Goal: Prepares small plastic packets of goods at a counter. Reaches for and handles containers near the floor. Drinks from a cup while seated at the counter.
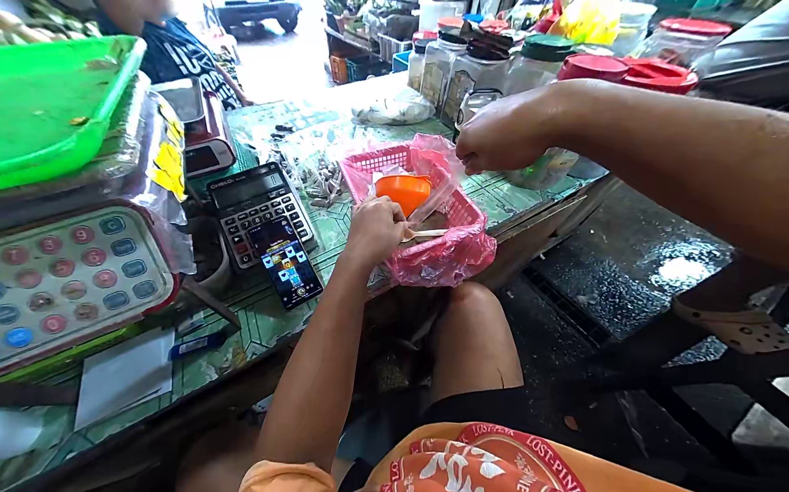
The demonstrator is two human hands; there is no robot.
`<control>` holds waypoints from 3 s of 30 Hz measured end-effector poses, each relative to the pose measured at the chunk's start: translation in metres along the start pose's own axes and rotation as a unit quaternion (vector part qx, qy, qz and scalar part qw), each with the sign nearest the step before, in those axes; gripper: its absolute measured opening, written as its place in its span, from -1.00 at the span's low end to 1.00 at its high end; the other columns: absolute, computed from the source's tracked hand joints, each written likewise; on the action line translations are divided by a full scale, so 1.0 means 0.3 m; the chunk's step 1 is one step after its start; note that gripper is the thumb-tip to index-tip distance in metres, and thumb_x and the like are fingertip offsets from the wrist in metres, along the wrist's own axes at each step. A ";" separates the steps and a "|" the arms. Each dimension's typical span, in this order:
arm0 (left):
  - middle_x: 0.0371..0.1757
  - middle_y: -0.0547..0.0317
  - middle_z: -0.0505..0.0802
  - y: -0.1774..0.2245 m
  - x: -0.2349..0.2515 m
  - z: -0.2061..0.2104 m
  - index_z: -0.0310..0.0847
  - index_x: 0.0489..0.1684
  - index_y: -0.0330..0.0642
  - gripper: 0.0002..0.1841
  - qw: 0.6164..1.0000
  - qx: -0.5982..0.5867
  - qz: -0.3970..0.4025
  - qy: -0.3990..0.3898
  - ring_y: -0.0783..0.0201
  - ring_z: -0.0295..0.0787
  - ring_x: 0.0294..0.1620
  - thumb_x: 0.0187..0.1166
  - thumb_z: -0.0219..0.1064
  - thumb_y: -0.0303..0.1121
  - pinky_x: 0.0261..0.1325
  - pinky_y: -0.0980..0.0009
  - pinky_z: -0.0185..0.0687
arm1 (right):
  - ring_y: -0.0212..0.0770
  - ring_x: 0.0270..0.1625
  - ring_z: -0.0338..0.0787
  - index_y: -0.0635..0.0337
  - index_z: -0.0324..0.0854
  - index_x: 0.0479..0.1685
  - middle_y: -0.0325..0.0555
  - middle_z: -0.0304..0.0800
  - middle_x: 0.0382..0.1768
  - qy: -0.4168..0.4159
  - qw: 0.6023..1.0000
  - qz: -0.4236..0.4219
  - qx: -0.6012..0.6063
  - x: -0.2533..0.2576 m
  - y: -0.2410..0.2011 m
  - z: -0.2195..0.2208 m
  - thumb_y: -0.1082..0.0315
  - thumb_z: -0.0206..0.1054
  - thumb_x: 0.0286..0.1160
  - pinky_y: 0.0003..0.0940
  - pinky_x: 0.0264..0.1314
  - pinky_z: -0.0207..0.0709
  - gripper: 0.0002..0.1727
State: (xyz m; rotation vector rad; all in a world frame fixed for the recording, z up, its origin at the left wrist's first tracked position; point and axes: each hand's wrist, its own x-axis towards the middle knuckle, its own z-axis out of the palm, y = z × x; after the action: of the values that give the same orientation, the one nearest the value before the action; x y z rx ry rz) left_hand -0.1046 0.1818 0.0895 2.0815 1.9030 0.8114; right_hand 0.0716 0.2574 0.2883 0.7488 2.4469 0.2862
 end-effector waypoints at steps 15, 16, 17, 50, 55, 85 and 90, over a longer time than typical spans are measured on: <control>-0.15 0.21 0.91 0.015 0.011 -0.021 0.88 -0.17 0.01 -0.85 0.997 -0.012 -0.016 -0.071 0.15 0.78 0.11 0.54 0.45 -0.20 0.52 -0.10 0.38 | -0.02 -0.16 0.78 0.06 0.76 -0.26 -0.10 0.76 -0.36 0.021 1.000 -0.012 0.009 0.018 -0.014 0.017 0.24 0.26 0.72 0.10 -0.06 0.58 -0.77; -0.15 0.19 0.91 0.018 0.013 -0.013 0.89 -0.22 -0.02 -0.82 0.998 -0.003 -0.003 -0.066 0.12 0.77 0.13 0.58 0.39 -0.20 0.52 -0.10 0.37 | 0.01 -0.14 0.79 0.07 0.76 -0.26 -0.08 0.77 -0.35 0.024 1.000 -0.009 0.010 0.014 -0.009 0.021 0.24 0.27 0.71 0.14 -0.04 0.59 -0.78; -0.12 0.18 0.90 0.019 0.011 -0.008 0.89 -0.24 -0.03 -0.78 0.998 0.012 0.008 -0.065 0.11 0.75 0.17 0.63 0.33 -0.19 0.53 -0.11 0.35 | 0.06 -0.11 0.79 0.09 0.77 -0.25 -0.05 0.77 -0.32 0.029 0.999 -0.006 0.012 0.012 -0.007 0.023 0.25 0.28 0.71 0.17 0.00 0.59 -0.79; -0.22 0.03 0.89 0.121 -0.023 -0.072 0.82 -0.19 -0.35 -0.91 0.880 -0.450 -0.023 0.149 0.30 0.84 -0.19 0.54 0.44 -0.50 0.00 0.30 0.78 | -0.32 -0.65 0.44 0.13 0.67 -0.32 -0.20 0.53 -0.63 0.211 0.795 -0.051 0.567 -0.066 0.041 0.638 0.30 0.11 0.74 -0.38 -0.60 0.33 -0.72; -0.24 0.15 0.88 0.285 -0.125 -0.188 0.83 -0.25 -0.27 -0.88 0.934 -0.313 0.048 0.164 0.38 0.81 -0.24 0.60 0.42 -0.42 -0.08 0.35 0.77 | -0.43 -0.26 0.81 0.03 0.79 -0.03 -0.36 0.85 -0.27 0.238 0.645 -0.141 0.713 -0.072 -0.273 0.797 0.18 0.15 0.72 -0.42 -0.12 0.76 -0.72; -0.33 0.48 0.85 0.400 -0.659 -0.772 0.82 -0.31 0.06 -0.92 0.983 0.110 -0.004 0.148 0.63 0.74 -0.30 0.55 0.46 -0.24 -0.19 0.56 0.67 | -0.35 0.06 0.84 0.25 0.68 0.27 -0.11 0.86 0.05 0.150 0.621 -0.326 0.697 0.088 -0.818 0.575 0.32 0.37 0.59 -0.38 0.18 0.73 -0.66; -0.22 0.37 0.87 0.317 -0.716 -0.683 0.83 -0.33 -0.02 -0.97 0.996 0.032 0.039 0.070 0.46 0.80 -0.13 0.49 0.49 -0.36 -0.01 0.38 0.76 | -0.36 0.05 0.81 0.17 0.73 0.25 -0.09 0.80 0.10 0.221 0.678 -0.257 0.652 0.058 -0.753 0.598 0.25 0.45 0.53 -0.40 0.16 0.72 -0.64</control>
State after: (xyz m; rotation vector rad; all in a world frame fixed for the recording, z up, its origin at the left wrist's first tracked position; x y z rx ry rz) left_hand -0.1337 -0.0826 0.2520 2.2023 1.9531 0.9473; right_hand 0.0602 0.0887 0.0538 0.4003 2.8963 -1.8794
